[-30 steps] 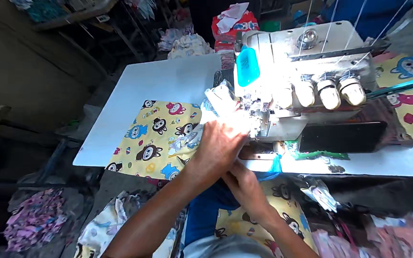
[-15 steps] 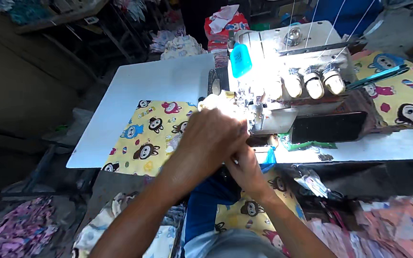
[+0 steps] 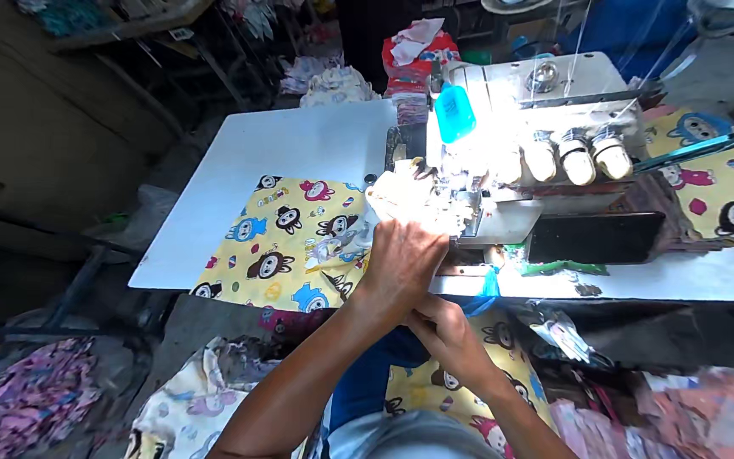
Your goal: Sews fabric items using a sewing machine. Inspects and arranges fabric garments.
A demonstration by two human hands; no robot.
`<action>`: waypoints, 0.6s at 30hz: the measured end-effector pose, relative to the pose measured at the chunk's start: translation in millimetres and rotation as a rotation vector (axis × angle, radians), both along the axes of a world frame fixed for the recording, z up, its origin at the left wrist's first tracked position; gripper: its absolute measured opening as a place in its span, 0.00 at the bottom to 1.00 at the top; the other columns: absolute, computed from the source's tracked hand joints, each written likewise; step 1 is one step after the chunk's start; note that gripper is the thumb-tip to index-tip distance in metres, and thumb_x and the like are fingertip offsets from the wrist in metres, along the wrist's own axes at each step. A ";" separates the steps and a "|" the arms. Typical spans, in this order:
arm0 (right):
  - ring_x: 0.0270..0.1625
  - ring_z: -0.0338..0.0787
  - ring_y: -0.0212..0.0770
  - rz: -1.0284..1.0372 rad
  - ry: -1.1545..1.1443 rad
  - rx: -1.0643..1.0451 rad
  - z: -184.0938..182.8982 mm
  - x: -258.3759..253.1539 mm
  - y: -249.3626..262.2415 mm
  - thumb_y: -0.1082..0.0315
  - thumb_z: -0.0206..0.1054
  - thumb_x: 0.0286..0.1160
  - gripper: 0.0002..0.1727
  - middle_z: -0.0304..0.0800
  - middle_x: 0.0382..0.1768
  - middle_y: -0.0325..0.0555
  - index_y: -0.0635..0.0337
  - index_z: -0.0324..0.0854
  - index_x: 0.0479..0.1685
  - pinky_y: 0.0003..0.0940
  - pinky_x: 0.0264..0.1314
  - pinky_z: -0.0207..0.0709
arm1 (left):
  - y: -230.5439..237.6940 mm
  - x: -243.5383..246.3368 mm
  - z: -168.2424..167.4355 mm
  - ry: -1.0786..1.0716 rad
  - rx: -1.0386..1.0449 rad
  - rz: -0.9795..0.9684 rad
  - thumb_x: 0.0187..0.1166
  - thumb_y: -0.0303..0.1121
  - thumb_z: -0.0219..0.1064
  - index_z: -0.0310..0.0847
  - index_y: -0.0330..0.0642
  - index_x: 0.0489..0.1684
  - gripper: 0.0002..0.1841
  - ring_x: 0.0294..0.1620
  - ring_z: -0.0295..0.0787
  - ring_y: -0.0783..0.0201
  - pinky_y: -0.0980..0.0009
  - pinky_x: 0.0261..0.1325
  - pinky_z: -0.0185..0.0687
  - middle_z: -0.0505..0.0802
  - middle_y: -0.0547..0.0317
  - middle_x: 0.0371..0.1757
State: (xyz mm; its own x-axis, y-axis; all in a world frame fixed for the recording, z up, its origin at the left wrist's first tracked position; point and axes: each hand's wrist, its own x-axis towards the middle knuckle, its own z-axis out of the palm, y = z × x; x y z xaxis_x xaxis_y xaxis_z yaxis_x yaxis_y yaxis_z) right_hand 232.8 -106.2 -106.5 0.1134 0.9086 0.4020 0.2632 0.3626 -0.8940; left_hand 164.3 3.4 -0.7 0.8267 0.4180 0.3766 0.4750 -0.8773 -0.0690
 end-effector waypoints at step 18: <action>0.58 0.93 0.31 -0.131 -0.068 -0.077 -2.8 30.0 -6.1 0.68 0.61 0.86 0.16 0.94 0.58 0.47 0.66 0.87 0.63 0.25 0.64 0.86 | 60.1 -11.5 2.4 -0.144 -0.356 0.390 0.75 0.32 0.71 0.91 0.38 0.46 0.09 0.50 0.91 0.40 0.41 0.46 0.82 0.93 0.43 0.46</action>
State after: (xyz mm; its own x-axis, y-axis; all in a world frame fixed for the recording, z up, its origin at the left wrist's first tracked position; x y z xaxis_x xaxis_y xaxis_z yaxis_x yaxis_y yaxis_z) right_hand 262.8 -112.3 -109.3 0.2075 0.9164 0.3423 0.3643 0.2524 -0.8964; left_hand 152.8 63.5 1.7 0.5350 0.8057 0.2541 0.7526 -0.5912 0.2901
